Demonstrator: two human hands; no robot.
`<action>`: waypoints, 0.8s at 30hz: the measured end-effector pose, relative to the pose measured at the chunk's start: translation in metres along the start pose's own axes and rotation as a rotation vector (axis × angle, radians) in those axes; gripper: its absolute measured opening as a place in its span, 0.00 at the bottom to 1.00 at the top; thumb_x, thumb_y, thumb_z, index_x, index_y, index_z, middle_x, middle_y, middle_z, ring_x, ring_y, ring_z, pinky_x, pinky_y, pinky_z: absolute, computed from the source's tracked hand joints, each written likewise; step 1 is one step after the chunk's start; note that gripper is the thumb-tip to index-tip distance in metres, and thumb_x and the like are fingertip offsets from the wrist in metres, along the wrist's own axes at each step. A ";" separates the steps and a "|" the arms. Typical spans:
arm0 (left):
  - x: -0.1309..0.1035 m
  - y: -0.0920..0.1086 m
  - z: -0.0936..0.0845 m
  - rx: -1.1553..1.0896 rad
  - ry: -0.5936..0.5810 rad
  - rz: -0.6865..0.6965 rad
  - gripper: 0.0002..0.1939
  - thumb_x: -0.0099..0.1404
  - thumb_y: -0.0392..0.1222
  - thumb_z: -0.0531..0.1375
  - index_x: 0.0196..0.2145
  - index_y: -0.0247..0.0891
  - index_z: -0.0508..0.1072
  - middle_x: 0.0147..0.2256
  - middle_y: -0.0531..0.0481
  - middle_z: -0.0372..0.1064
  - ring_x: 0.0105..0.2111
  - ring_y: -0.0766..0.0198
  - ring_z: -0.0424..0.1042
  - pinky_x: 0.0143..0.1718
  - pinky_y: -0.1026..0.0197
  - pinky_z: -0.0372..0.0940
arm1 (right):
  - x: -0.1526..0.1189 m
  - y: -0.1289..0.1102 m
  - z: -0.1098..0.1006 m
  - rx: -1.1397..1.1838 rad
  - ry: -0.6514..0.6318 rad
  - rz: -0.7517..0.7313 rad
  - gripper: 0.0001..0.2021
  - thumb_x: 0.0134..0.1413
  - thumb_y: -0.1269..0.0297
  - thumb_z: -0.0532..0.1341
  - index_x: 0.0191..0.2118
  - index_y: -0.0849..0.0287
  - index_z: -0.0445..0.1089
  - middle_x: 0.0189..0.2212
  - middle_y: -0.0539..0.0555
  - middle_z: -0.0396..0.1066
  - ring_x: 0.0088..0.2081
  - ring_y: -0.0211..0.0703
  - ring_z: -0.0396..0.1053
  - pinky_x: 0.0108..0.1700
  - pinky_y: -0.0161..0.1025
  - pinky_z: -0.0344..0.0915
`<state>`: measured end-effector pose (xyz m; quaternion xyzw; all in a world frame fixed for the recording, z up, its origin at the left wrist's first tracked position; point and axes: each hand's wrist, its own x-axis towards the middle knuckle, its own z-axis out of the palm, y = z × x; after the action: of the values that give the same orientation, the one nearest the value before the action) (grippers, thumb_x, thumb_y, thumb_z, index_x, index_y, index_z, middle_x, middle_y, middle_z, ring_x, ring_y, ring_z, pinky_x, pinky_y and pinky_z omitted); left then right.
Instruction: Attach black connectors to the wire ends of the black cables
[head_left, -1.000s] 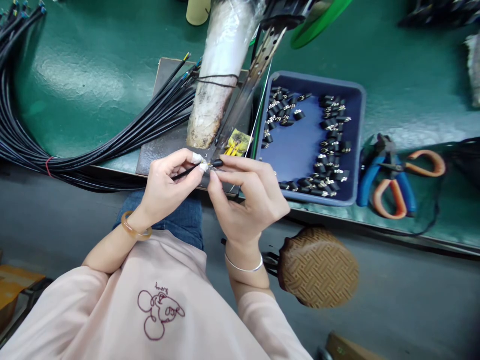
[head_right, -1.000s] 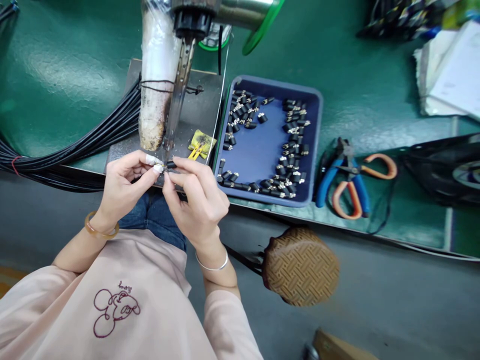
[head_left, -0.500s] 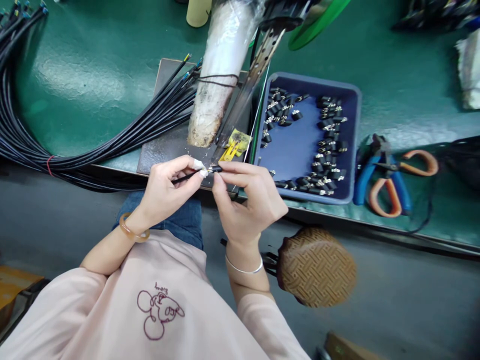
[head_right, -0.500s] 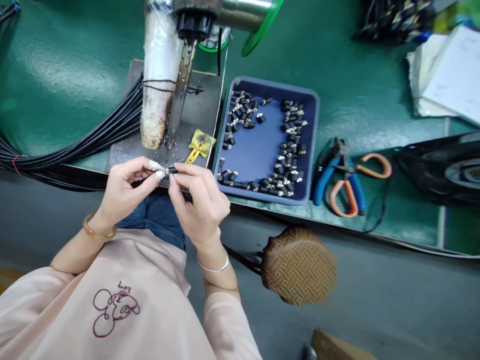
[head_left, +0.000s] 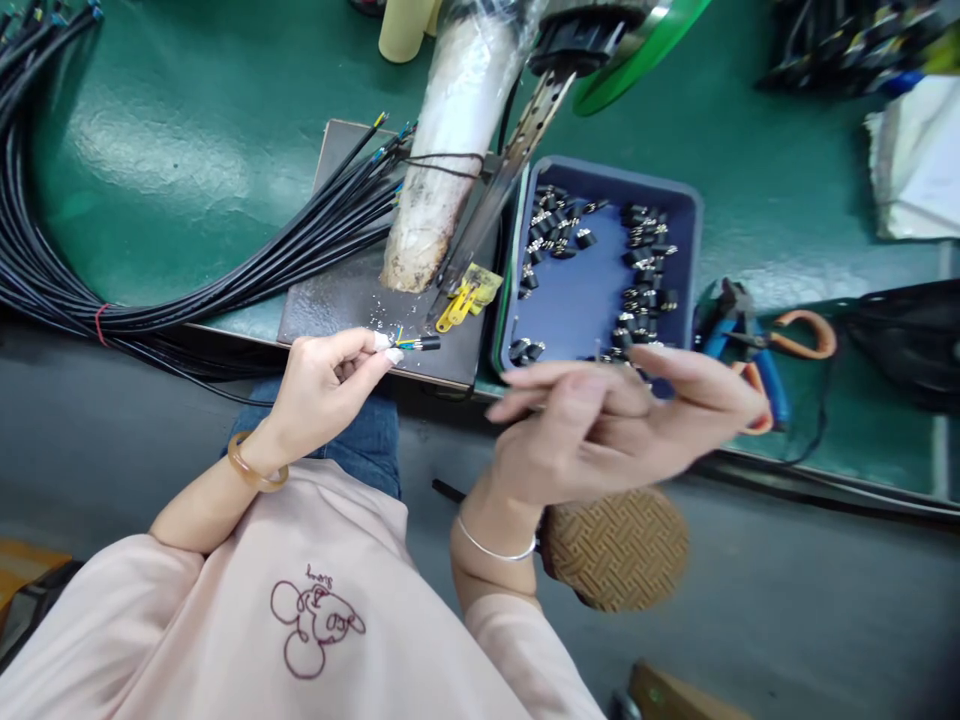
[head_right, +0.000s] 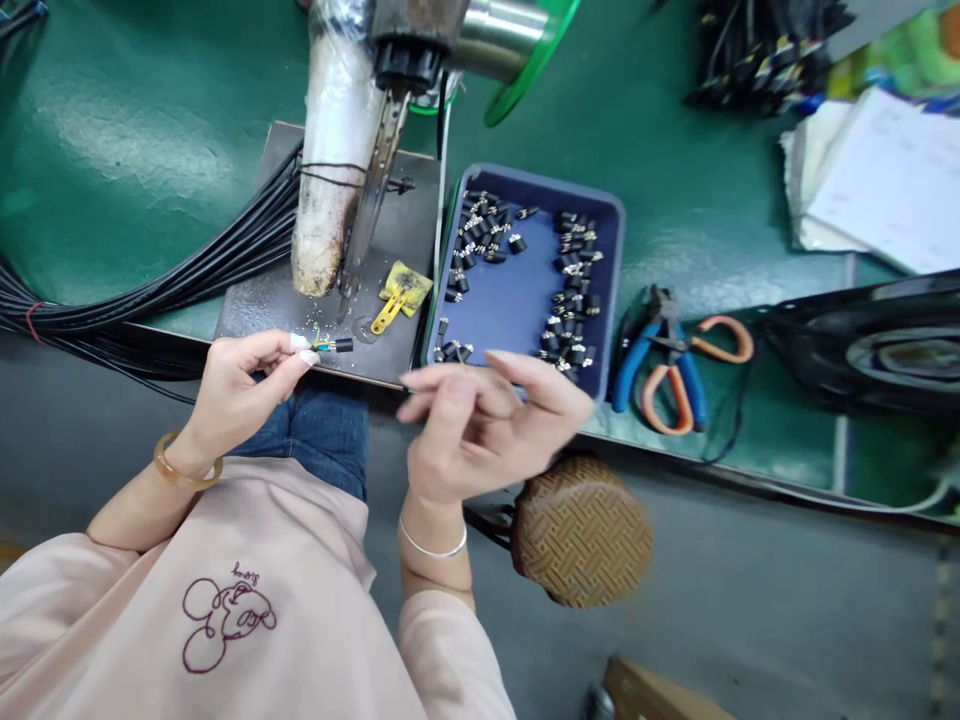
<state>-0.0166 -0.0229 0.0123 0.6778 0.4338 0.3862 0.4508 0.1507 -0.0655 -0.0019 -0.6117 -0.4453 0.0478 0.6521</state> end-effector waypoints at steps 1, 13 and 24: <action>0.001 0.001 0.000 -0.019 -0.003 -0.011 0.16 0.67 0.40 0.61 0.22 0.36 0.66 0.16 0.58 0.59 0.16 0.74 0.57 0.19 0.67 0.51 | -0.002 0.000 0.000 0.001 -0.003 -0.048 0.09 0.63 0.55 0.61 0.41 0.53 0.64 0.24 0.43 0.73 0.17 0.34 0.70 0.16 0.32 0.62; 0.014 -0.001 0.003 -0.031 0.024 -0.041 0.12 0.65 0.42 0.62 0.25 0.35 0.70 0.18 0.57 0.60 0.18 0.73 0.56 0.20 0.67 0.53 | -0.002 0.000 0.016 -0.050 -0.318 -0.239 0.06 0.56 0.74 0.65 0.32 0.56 0.70 0.39 0.52 0.79 0.38 0.40 0.79 0.40 0.41 0.80; 0.016 0.005 0.002 -0.004 0.035 0.009 0.13 0.65 0.40 0.62 0.23 0.35 0.69 0.18 0.57 0.58 0.19 0.73 0.53 0.20 0.68 0.51 | -0.002 -0.004 0.008 -0.073 -0.352 -0.238 0.05 0.56 0.73 0.64 0.33 0.56 0.69 0.41 0.53 0.78 0.43 0.44 0.79 0.42 0.46 0.81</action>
<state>-0.0086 -0.0093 0.0191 0.6718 0.4379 0.4011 0.4428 0.1424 -0.0610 -0.0005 -0.5602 -0.6229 0.0606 0.5428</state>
